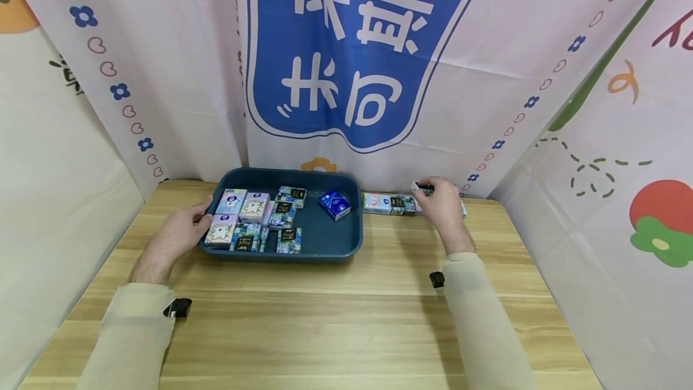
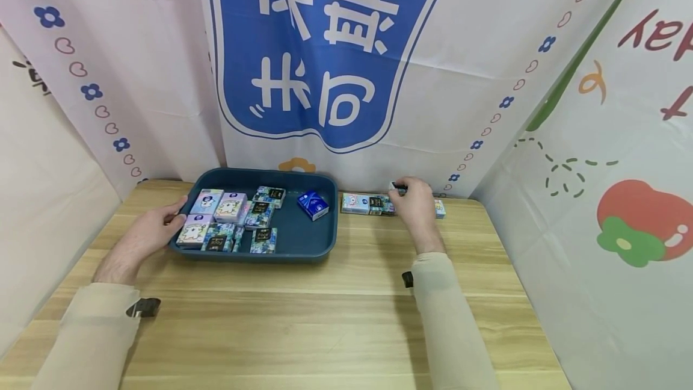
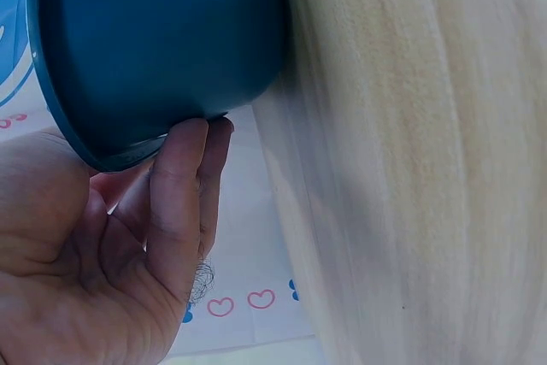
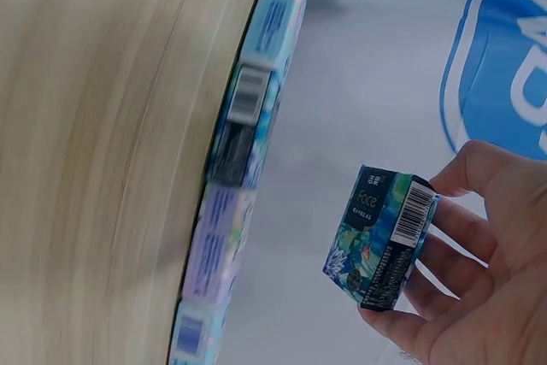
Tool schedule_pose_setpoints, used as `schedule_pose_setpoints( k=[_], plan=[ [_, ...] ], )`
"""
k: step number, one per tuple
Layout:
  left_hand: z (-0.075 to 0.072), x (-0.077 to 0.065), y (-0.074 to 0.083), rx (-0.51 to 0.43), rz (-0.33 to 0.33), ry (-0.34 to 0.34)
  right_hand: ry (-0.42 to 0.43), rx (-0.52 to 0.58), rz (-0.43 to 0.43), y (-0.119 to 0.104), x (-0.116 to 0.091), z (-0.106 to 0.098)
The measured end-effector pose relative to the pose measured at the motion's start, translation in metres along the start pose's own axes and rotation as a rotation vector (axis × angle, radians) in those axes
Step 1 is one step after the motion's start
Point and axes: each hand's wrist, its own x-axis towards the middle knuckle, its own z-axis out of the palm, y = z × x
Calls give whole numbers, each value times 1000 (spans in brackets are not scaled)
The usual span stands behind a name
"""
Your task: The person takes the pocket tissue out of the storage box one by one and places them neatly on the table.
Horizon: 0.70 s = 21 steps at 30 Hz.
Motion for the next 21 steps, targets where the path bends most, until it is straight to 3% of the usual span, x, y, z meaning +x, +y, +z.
schedule_pose_setpoints(
  k=[13,21],
  plan=[
    [-1,0,-1,14,17,12,66,15,61,38,8,-15],
    [0,0,-1,17,15,12,61,15,133,53,8,-26]
  ],
)
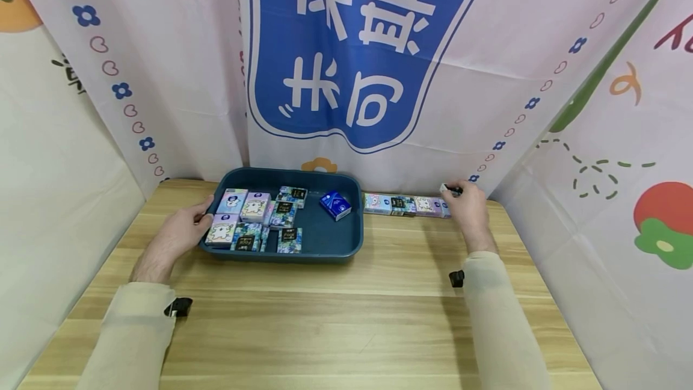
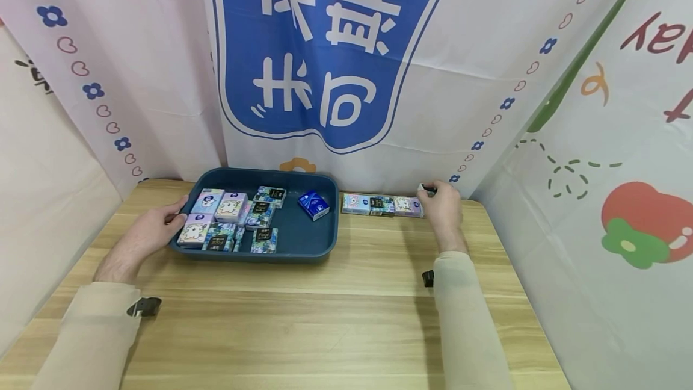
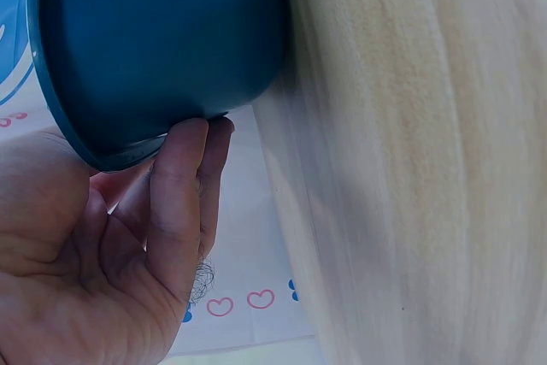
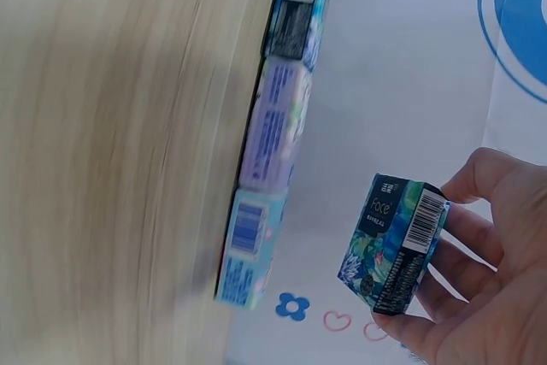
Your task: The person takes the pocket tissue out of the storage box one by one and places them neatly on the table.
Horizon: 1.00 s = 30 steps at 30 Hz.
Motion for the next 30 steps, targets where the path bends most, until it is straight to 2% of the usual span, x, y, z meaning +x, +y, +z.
schedule_pose_setpoints(
  k=[9,18,25,30],
  plan=[
    [0,0,-1,-3,6,-3,9,26,39,18,4,-9],
    [0,0,-1,-12,-5,-7,4,15,91,39,10,-15],
    [0,-1,0,-18,6,3,14,-2,100,58,16,-21],
    [0,0,0,-12,9,9,-12,1,143,68,18,-26]
  ],
)
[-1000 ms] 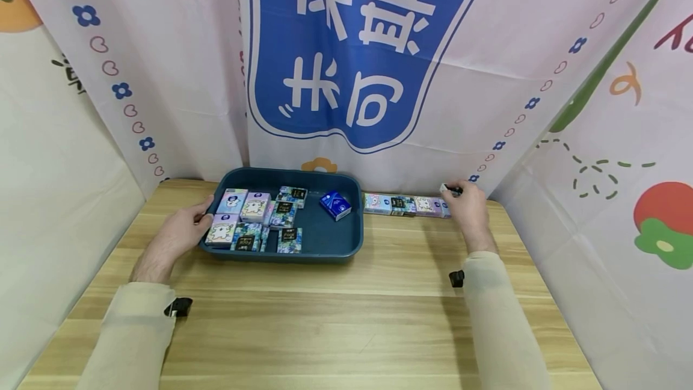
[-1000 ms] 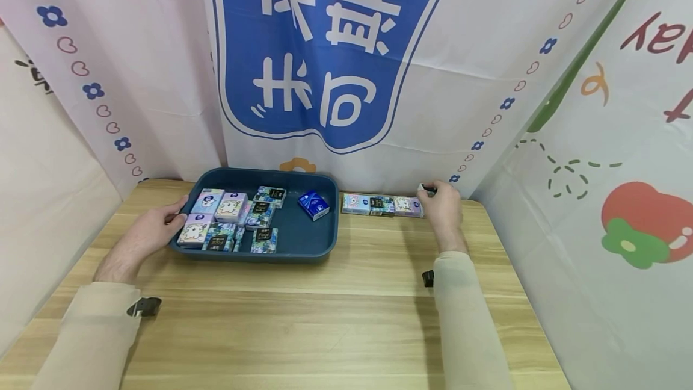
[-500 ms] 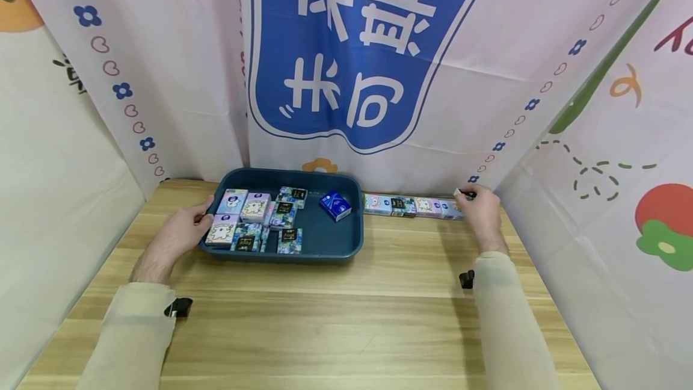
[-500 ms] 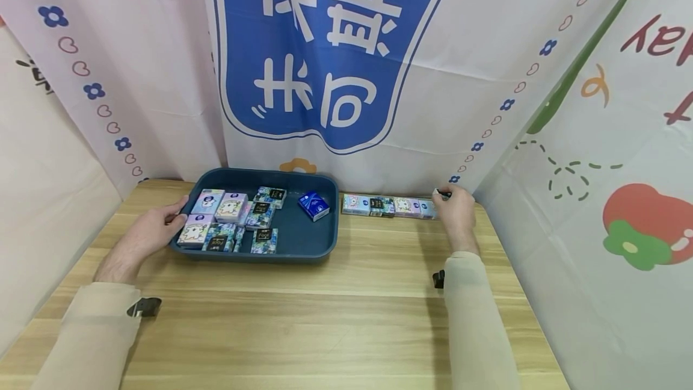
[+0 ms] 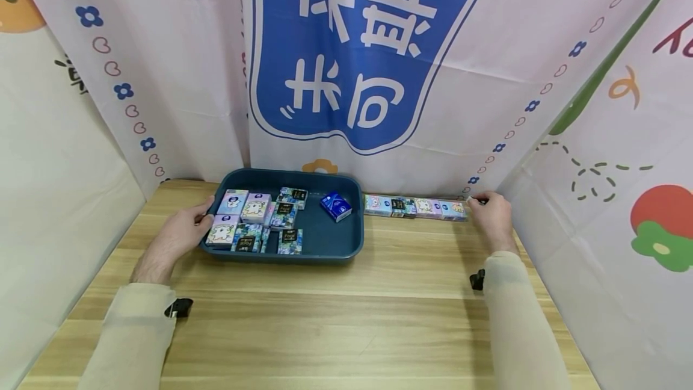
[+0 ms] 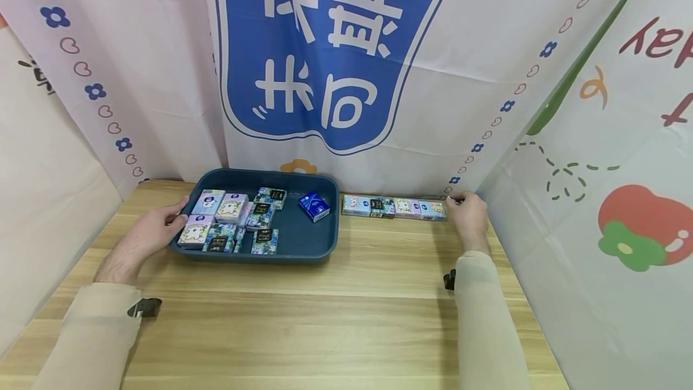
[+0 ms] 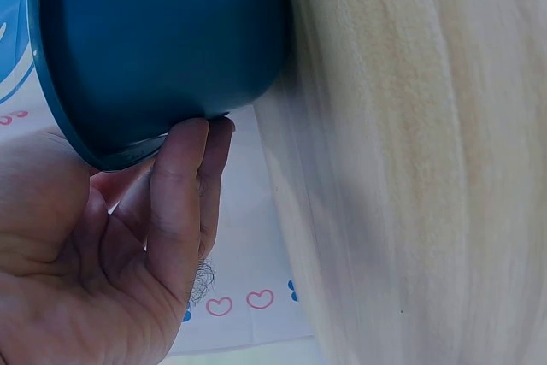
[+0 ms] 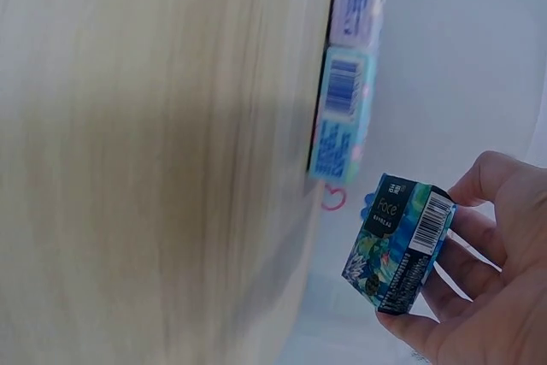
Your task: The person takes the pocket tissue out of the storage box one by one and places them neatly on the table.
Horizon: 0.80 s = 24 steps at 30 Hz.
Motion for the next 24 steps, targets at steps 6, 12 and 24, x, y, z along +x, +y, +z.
schedule_pose_setpoints(
  k=[6,12,24],
  plan=[
    [0,0,0,2,-1,0,-42,-14,19,11,5,-1],
    [0,0,0,-18,-22,-18,-49,-65,-13,20,12,2],
    [0,0,1,-6,-18,-13,-157,-113,-62,31,20,2]
  ],
)
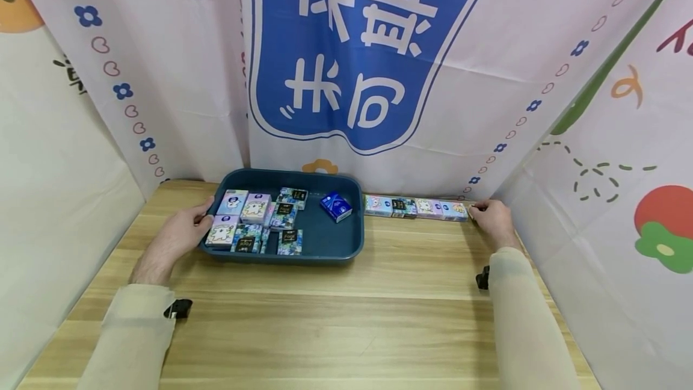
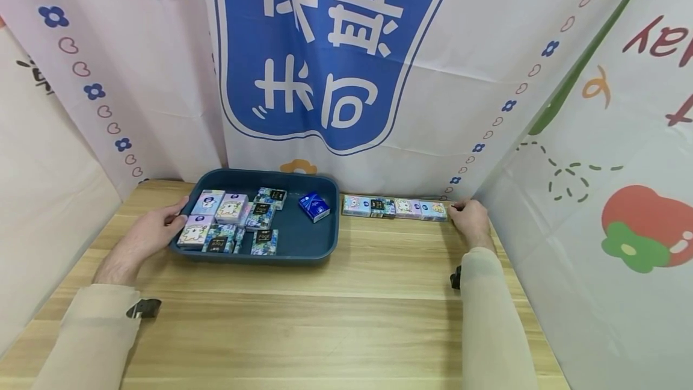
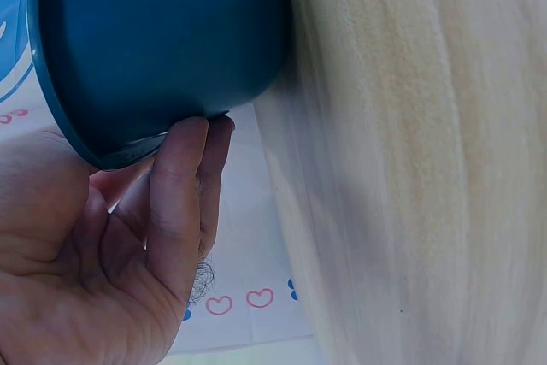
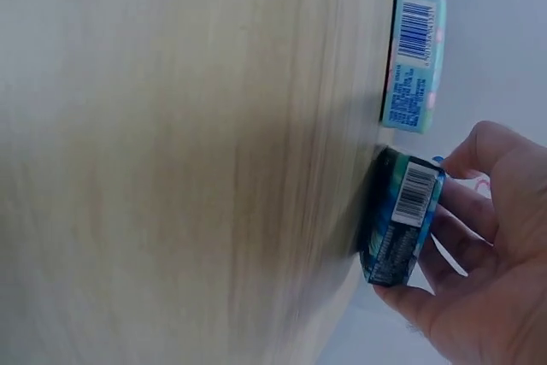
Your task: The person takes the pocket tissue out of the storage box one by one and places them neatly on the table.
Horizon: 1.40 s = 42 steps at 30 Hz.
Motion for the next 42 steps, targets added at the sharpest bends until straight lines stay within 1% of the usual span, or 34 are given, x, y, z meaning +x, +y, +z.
schedule_pose_setpoints(
  k=[6,10,14,20,27,29,32,37,42],
  plan=[
    [0,0,0,0,6,2,-79,-24,-48,5,6,-2],
    [-1,1,-1,-9,6,0,-123,-1,-41,5,6,-5],
    [-1,1,-2,-12,7,-4,-143,11,-42,3,5,-7],
    [-1,1,-2,-12,2,-2,-154,26,-51,2,5,-6],
    [-1,1,-2,-7,7,-5,-169,-48,-98,3,8,-6],
    [-1,1,-2,-7,9,-5,-175,-46,-99,1,7,-7],
    [-1,1,-1,-6,12,-3,-171,-38,-105,-4,5,-8],
    [0,0,0,-4,21,6,-133,-58,-125,-18,1,-5],
    [0,0,-1,-3,21,9,-102,-27,-149,-34,-3,1]
  ],
)
